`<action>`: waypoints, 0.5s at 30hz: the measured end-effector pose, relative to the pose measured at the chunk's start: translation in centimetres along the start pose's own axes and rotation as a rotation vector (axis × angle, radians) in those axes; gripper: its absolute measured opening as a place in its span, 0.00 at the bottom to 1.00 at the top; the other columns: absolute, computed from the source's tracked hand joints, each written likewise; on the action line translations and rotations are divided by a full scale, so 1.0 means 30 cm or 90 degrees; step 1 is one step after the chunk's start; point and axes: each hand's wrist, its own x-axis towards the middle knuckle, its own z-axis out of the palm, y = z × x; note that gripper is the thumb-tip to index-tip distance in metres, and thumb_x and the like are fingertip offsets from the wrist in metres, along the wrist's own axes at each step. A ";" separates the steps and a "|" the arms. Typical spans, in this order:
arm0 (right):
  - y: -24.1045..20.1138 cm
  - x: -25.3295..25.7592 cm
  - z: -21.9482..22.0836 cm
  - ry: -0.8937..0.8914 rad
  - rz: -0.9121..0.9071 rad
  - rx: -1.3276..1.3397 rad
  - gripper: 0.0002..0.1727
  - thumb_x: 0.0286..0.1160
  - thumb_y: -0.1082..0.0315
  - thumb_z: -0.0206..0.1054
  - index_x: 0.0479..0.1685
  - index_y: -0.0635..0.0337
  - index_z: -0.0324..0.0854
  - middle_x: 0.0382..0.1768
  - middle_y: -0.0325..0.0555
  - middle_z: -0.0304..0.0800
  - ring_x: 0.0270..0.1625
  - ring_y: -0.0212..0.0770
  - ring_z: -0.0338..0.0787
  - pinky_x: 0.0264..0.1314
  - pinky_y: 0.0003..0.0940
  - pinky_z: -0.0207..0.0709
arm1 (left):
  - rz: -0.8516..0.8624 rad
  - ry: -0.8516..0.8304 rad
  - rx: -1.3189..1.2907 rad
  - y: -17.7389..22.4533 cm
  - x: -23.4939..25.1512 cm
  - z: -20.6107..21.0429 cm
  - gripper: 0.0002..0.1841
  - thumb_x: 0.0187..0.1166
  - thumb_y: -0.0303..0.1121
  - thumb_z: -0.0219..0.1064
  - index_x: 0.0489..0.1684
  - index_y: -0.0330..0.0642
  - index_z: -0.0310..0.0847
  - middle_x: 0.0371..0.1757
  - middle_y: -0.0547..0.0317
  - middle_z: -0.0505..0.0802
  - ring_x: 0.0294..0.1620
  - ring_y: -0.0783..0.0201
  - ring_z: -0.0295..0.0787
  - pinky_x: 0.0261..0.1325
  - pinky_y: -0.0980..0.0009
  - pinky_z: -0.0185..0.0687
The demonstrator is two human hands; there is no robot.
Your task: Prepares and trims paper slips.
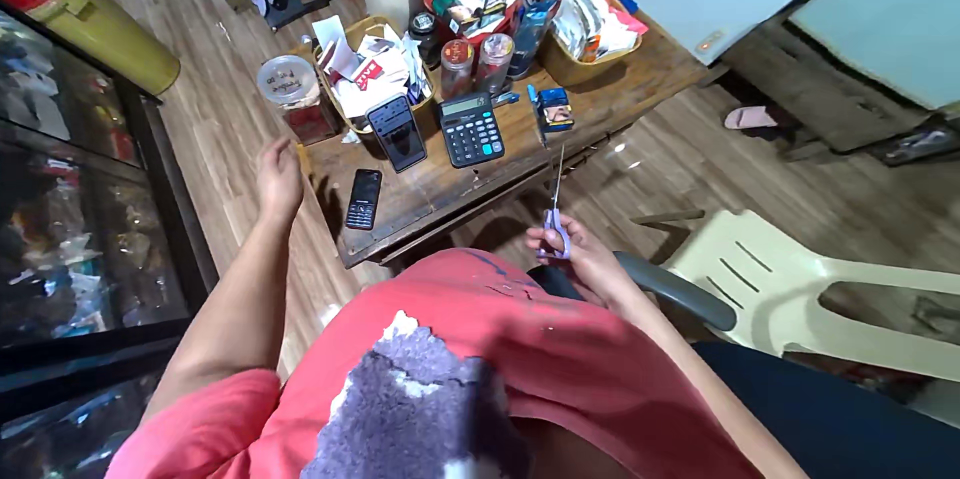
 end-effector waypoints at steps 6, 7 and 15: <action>-0.151 0.166 -0.097 0.008 -0.055 -0.052 0.19 0.85 0.73 0.63 0.70 0.67 0.68 0.42 0.47 0.93 0.39 0.36 0.94 0.49 0.33 0.89 | -0.240 -0.200 0.222 -0.482 -0.466 -0.056 0.24 0.88 0.34 0.59 0.80 0.35 0.72 0.83 0.28 0.73 0.83 0.31 0.69 0.83 0.35 0.63; -0.192 0.196 -0.105 0.026 -0.079 -0.101 0.19 0.81 0.73 0.68 0.67 0.67 0.73 0.38 0.45 0.92 0.35 0.34 0.92 0.44 0.31 0.89 | -0.297 -0.271 0.237 -0.590 -0.562 -0.063 0.24 0.88 0.36 0.61 0.78 0.33 0.74 0.76 0.26 0.79 0.77 0.29 0.76 0.78 0.32 0.68; -0.603 0.518 -0.221 0.100 -0.141 -0.506 0.23 0.79 0.59 0.73 0.68 0.61 0.83 0.52 0.58 0.90 0.47 0.51 0.88 0.56 0.55 0.80 | -0.597 -0.243 0.089 -0.789 -1.186 -0.203 0.18 0.93 0.29 0.50 0.68 0.26 0.81 0.67 0.33 0.88 0.70 0.42 0.83 0.78 0.52 0.70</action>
